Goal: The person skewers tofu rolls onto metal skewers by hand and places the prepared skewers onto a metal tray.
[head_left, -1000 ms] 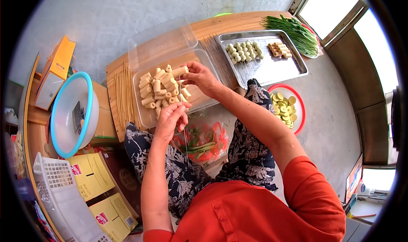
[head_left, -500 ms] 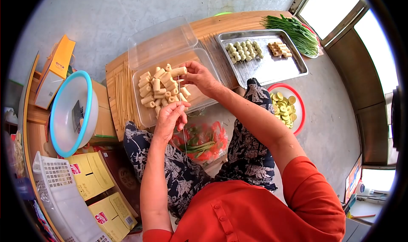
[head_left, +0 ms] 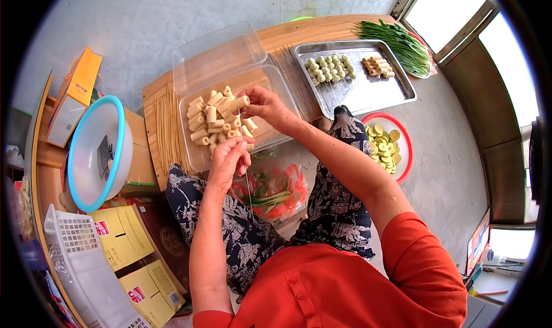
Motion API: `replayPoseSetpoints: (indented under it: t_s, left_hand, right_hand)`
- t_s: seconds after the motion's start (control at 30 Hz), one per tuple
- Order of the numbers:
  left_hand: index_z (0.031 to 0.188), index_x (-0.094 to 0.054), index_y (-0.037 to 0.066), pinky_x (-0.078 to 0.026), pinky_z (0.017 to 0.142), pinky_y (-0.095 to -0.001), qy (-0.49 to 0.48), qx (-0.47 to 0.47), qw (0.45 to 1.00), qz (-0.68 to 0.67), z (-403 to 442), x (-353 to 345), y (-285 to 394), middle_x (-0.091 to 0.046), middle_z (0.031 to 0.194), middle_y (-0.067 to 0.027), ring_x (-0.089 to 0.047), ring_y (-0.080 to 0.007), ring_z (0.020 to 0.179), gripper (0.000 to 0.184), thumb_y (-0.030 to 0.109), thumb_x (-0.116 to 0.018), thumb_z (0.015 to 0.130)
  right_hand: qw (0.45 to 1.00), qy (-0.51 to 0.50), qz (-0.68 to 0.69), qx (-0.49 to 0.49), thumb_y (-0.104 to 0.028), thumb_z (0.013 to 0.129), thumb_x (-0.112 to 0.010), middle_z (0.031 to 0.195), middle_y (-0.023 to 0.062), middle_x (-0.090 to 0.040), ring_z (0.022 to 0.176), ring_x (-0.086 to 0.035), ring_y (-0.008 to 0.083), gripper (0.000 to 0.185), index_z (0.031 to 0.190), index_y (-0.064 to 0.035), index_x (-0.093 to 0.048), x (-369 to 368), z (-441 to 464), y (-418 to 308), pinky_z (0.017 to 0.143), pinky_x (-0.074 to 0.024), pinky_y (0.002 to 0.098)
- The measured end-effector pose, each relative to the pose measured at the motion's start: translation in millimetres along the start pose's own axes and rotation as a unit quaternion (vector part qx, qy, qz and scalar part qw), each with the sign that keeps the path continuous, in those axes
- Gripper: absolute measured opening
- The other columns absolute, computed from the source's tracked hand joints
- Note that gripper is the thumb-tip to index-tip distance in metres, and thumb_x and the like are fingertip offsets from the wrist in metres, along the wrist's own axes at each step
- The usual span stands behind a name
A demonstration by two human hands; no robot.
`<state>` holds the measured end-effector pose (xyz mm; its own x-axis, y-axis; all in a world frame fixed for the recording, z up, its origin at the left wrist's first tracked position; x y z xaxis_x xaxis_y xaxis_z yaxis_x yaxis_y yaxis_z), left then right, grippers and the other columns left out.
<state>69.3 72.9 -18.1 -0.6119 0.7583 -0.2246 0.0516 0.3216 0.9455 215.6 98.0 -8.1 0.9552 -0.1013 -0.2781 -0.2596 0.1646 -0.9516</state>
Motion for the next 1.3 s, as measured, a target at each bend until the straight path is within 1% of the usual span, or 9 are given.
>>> replayPoseSetpoints:
  t_s: [0.53,0.73,0.83,0.93,1.03,1.07,1.13,1.17,1.3]
  left_hand:
    - [0.106,-0.062,0.0,-0.036,0.041,-0.0162,0.001,-0.009,1.0,0.0,-1,0,3,-0.057,0.063,-0.0017,-0.046,-0.005,0.044,0.025,0.02,-0.051,0.097]
    - [0.106,-0.062,0.001,-0.035,0.04,-0.0164,0.027,-0.016,0.999,-0.013,0,6,1,-0.057,0.063,-0.0017,-0.046,-0.0045,0.044,0.024,0.02,-0.05,0.097]
    - [0.105,-0.062,0.002,-0.035,0.039,-0.0166,0.056,-0.03,0.998,-0.01,2,14,1,-0.056,0.062,-0.0015,-0.045,-0.0044,0.044,0.024,0.02,-0.05,0.097]
    - [0.104,-0.062,0.002,-0.035,0.039,-0.0166,0.086,-0.031,0.996,-0.004,0,24,1,-0.057,0.062,-0.0014,-0.045,-0.0045,0.044,0.023,0.02,-0.049,0.098]
    - [0.103,-0.062,0.002,-0.035,0.039,-0.0165,0.094,-0.04,0.995,0.002,-4,29,5,-0.057,0.062,-0.0011,-0.046,-0.0042,0.044,0.022,0.02,-0.049,0.098]
    - [0.103,-0.062,0.002,-0.035,0.039,-0.0165,0.099,-0.044,0.994,0.005,-6,31,6,-0.057,0.062,-0.001,-0.046,-0.004,0.044,0.022,0.02,-0.049,0.097]
    - [0.103,-0.062,0.003,-0.035,0.039,-0.0163,0.104,-0.043,0.994,0.007,-8,33,6,-0.057,0.062,-0.001,-0.046,-0.0038,0.044,0.022,0.019,-0.05,0.097]
    - [0.103,-0.062,0.003,-0.035,0.039,-0.0162,0.107,-0.041,0.993,0.01,-8,34,5,-0.057,0.062,-0.001,-0.046,-0.0038,0.044,0.022,0.019,-0.05,0.097]
    - [0.103,-0.062,0.003,-0.034,0.039,-0.0163,0.112,-0.041,0.993,0.018,-11,39,3,-0.057,0.062,-0.0009,-0.045,-0.0035,0.044,0.021,0.018,-0.049,0.097]
  right_hand:
    - [0.999,0.002,0.002,0.045,-0.001,0.089,-0.058,0.101,0.0089,-0.065,0.096,-0.065,0.0176,0.022,0.107,-0.0038,-0.047,-5,-3,-8,0.077,-0.0535,0.0285]
    - [0.997,-0.021,0.01,0.069,0.002,0.087,-0.059,0.093,0.0056,-0.063,0.088,-0.063,0.0133,0.021,0.103,-0.0037,-0.047,-14,-5,3,0.075,-0.052,0.026]
    - [0.994,-0.107,-0.024,0.01,0.002,0.087,-0.06,0.095,0.002,-0.06,0.091,-0.057,0.0075,0.02,0.103,-0.0042,-0.049,-34,-13,16,0.081,-0.0486,0.0233]
    - [0.987,-0.145,-0.064,-0.02,0.004,0.085,-0.054,0.098,0.0025,-0.061,0.091,-0.06,0.0094,0.022,0.105,-0.0045,-0.054,-32,-12,19,0.08,-0.049,0.0249]
    - [0.991,-0.016,-0.126,-0.042,-0.002,0.086,-0.051,0.104,0.0042,-0.064,0.087,-0.065,0.0131,0.02,0.106,-0.0045,-0.057,13,7,15,0.073,-0.0514,0.0278]
    - [0.977,0.06,-0.198,-0.045,-0.004,0.086,-0.053,0.095,0.0045,-0.066,0.08,-0.067,0.0133,0.019,0.104,-0.0027,-0.059,35,12,15,0.07,-0.0517,0.0279]
    - [0.931,0.154,-0.321,-0.082,-0.006,0.082,-0.056,0.094,0.0142,-0.067,0.084,-0.068,0.023,0.018,0.098,0.0006,-0.06,61,15,23,0.072,-0.053,0.0339]
    - [0.932,0.153,-0.319,-0.082,-0.006,0.082,-0.056,0.094,0.0142,-0.067,0.084,-0.068,0.023,0.018,0.098,0.0006,-0.06,66,19,33,0.072,-0.053,0.0339]
    - [0.834,0.141,-0.527,-0.086,-0.021,0.083,-0.059,0.098,0.0171,-0.066,0.091,-0.063,0.0345,0.023,0.097,-0.0041,-0.064,65,27,57,0.077,-0.0508,0.0424]
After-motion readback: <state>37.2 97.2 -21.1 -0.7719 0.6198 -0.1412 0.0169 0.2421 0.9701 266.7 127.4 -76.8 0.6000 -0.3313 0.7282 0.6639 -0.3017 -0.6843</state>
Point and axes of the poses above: each hand's wrist, its own z-axis towards the middle knuckle, its own x-axis out of the back of the hand, y = z × x, the point moved 9 cm from there along z, towards the middle knuckle
